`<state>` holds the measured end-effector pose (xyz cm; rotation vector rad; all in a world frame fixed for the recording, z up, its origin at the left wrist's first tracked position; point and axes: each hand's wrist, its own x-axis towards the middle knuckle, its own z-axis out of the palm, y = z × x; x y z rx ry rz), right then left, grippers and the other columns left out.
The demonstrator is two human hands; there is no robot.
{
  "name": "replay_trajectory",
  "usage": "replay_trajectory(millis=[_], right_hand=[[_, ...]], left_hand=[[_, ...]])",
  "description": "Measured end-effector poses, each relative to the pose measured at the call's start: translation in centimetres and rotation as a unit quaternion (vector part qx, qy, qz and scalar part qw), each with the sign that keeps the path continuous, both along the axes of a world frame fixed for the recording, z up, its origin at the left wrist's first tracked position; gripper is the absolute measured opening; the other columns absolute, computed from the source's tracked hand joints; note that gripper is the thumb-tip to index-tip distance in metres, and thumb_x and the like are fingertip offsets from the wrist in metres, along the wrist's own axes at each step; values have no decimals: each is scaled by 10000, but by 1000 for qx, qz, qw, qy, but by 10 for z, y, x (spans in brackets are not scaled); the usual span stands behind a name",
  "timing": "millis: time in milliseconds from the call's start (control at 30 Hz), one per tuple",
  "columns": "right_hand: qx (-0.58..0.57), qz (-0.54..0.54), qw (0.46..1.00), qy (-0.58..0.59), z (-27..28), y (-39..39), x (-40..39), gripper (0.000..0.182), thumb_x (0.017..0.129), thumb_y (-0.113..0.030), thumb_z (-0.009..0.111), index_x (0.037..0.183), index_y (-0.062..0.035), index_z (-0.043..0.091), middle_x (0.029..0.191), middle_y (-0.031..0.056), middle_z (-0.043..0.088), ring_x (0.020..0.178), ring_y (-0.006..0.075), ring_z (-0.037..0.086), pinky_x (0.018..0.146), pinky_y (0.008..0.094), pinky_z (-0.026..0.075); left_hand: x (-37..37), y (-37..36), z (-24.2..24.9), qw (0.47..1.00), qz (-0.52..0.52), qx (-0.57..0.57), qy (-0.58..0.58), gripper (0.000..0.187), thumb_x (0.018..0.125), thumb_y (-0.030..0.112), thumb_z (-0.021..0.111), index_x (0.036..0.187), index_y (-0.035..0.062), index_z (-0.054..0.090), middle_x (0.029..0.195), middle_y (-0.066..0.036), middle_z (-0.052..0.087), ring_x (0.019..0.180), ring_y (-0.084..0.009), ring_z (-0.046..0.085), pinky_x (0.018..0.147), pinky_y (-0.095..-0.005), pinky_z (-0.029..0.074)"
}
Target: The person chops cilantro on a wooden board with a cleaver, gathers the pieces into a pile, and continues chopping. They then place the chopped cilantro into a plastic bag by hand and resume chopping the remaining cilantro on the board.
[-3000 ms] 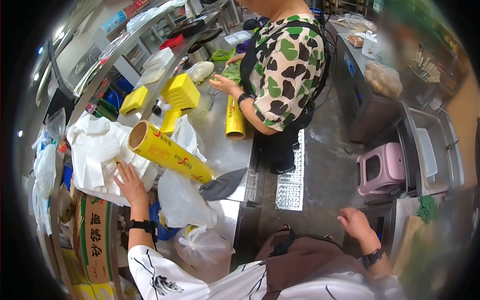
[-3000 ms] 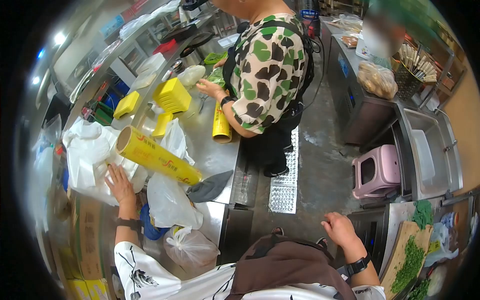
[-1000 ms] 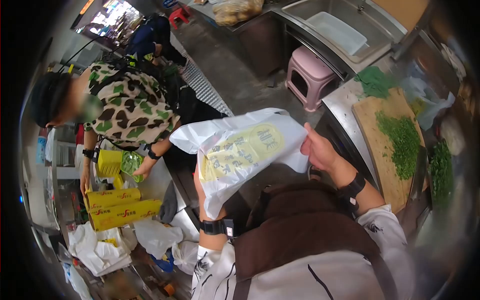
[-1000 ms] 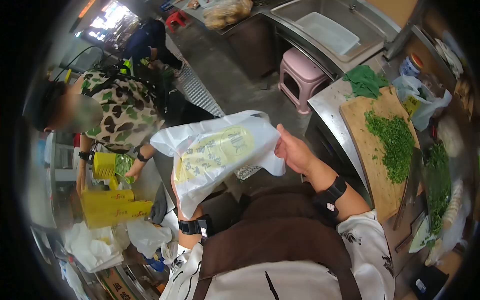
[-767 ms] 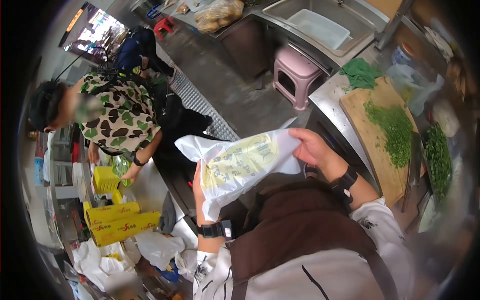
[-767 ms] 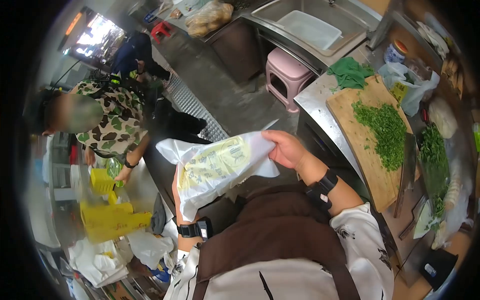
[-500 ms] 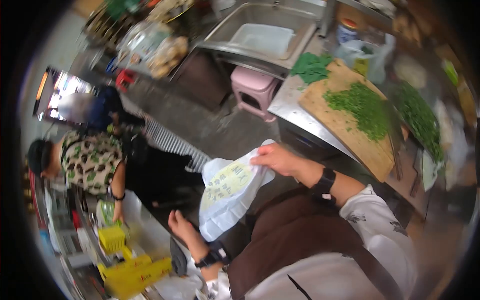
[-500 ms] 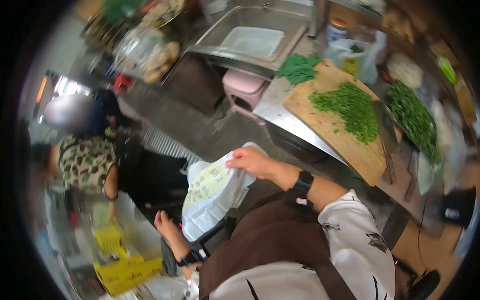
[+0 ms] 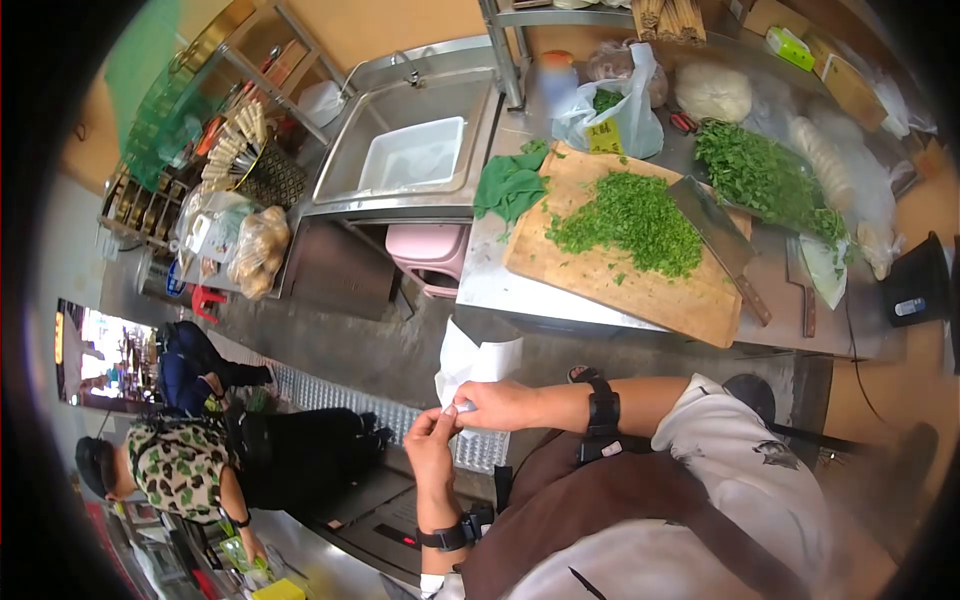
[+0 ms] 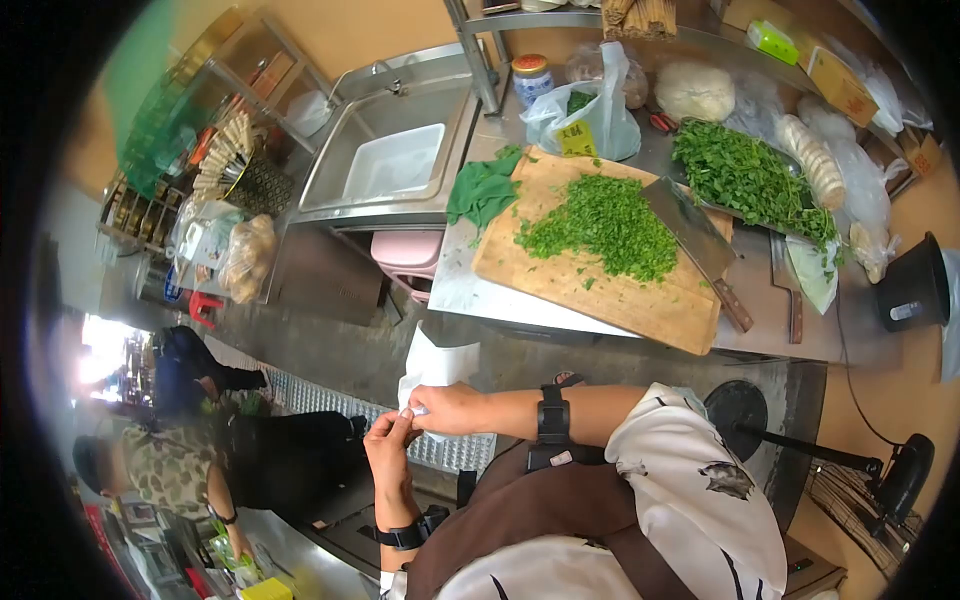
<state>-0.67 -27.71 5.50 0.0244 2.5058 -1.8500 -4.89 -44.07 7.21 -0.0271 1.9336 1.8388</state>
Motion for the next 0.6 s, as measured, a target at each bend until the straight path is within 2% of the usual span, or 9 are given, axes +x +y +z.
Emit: replay_trajectory(millis=[67, 167, 233, 300, 400, 433, 467, 567, 600], right_hand=[[-39, -8, 999, 4, -5, 23, -1, 244, 821, -271, 704, 813, -38, 633, 831, 138, 670, 725, 267, 641, 649, 383, 495], [-113, -68, 990, 53, -37, 63, -16, 224, 806, -233, 723, 801, -36, 618, 816, 130, 658, 728, 234, 627, 663, 357, 488], [-135, -150, 974, 99, -41, 98, -20, 202, 805, -193, 721, 790, -29, 605, 790, 119, 640, 736, 215, 617, 677, 340, 483], [-123, -148, 978, 84, -29, 131, -21, 169, 806, -157, 711, 819, -26, 605, 820, 113, 629, 782, 221, 618, 715, 335, 483], [-82, -128, 977, 147, -12, 155, -21, 147, 806, -116, 700, 872, -25, 607, 890, 111, 612, 859, 230, 609, 768, 329, 479], [-66, -120, 974, 182, -8, 157, -21, 148, 806, -105, 698, 892, -25, 608, 917, 112, 606, 886, 233, 605, 785, 328, 477], [-73, -99, 979, 166, -7, 160, -21, 179, 806, -99, 704, 939, -23, 610, 994, 125, 602, 937, 259, 595, 816, 334, 475], [-130, -106, 969, 183, 1, 166, -25, 190, 818, -112, 706, 965, -23, 625, 1005, 119, 612, 958, 228, 592, 826, 342, 475], [-196, -112, 960, 166, -8, 169, -31, 226, 829, -120, 713, 1013, -19, 632, 995, 101, 628, 898, 178, 605, 786, 315, 487]], left_hand=[[-7, 18, -1, 999, -15, 25, -14, 114, 912, 87, 669, 913, -26, 666, 824, -60, 675, 712, -109, 620, 701, -240, 507], [-19, 47, -6, 997, 23, 51, 51, 109, 934, 90, 634, 909, -16, 643, 888, -105, 692, 764, -154, 649, 735, -277, 530], [-31, 69, 15, 983, 68, 168, -8, 100, 971, 99, 569, 940, 5, 576, 1032, -182, 685, 890, -242, 674, 858, -348, 546], [-35, 92, 34, 987, 50, 149, -19, 123, 971, 108, 572, 998, -11, 581, 1033, -174, 678, 926, -250, 670, 892, -358, 539], [-32, 140, 34, 997, -67, 31, 20, 217, 917, 80, 654, 1100, -23, 595, 988, -110, 680, 907, -160, 648, 824, -276, 522], [-34, 155, 30, 994, -102, 29, 32, 187, 891, 47, 679, 1057, -14, 619, 958, -74, 682, 866, -111, 628, 774, -239, 500], [-42, 163, 20, 996, -88, 24, 19, 160, 891, 41, 678, 1033, -11, 626, 935, -60, 679, 851, -103, 620, 761, -232, 493], [-58, 178, 16, 994, -95, 44, 18, 123, 903, 46, 666, 1012, 6, 623, 929, -57, 671, 833, -104, 620, 751, -247, 507], [-63, 182, 17, 993, -104, 56, 24, 119, 909, 51, 660, 1013, 12, 617, 938, -63, 668, 831, -109, 623, 753, -259, 518]])
